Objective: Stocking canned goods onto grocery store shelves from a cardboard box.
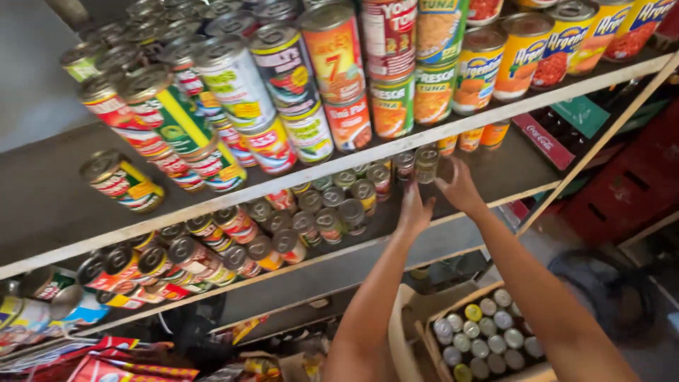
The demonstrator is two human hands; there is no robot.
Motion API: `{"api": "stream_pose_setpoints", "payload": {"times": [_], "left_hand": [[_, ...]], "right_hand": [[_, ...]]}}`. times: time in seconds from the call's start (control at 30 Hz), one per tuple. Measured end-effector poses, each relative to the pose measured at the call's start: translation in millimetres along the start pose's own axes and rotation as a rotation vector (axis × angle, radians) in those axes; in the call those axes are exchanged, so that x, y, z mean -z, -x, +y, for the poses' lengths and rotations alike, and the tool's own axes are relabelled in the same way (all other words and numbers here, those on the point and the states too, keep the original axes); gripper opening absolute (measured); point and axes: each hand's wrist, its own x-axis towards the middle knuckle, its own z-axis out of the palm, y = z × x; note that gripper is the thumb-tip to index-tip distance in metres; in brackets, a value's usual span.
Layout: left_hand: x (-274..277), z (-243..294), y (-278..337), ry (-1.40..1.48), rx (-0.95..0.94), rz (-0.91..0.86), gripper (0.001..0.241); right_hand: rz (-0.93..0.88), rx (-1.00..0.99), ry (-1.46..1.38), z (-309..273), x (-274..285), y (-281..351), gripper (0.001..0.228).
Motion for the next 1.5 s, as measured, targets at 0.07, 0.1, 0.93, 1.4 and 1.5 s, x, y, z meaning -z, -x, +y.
{"api": "stream_pose_setpoints", "payload": {"times": [0.07, 0.1, 0.93, 1.4, 1.5], "left_hand": [[-16.7, -16.1, -5.2, -0.03, 0.016, 0.031, 0.089], [-25.4, -22.8, -9.5, -0.06, 0.032, 0.054, 0.09], [151.0, 70.8, 75.4, -0.054, -0.246, -0.063, 0.071], [544.9, 262.6, 80.3, 0.074, -0.307, 0.183, 0.064], [595.1, 250.2, 36.6, -0.093, -0.46, 0.31, 0.061]], "right_hand": [[-0.046, -0.041, -0.19, 20.7, -1.9, -11.5, 0.064], [-0.091, -0.088, -0.38, 30.6, -1.2, -19.4, 0.062], [-0.156, -0.176, -0.5, -189.9, 57.7, 55.3, 0.045], [-0.098, 0.16, -0.523, -612.7, 59.6, -81.4, 0.025], [0.014, 0.324, -0.552, -662.4, 33.0, -126.3, 0.03]]}}
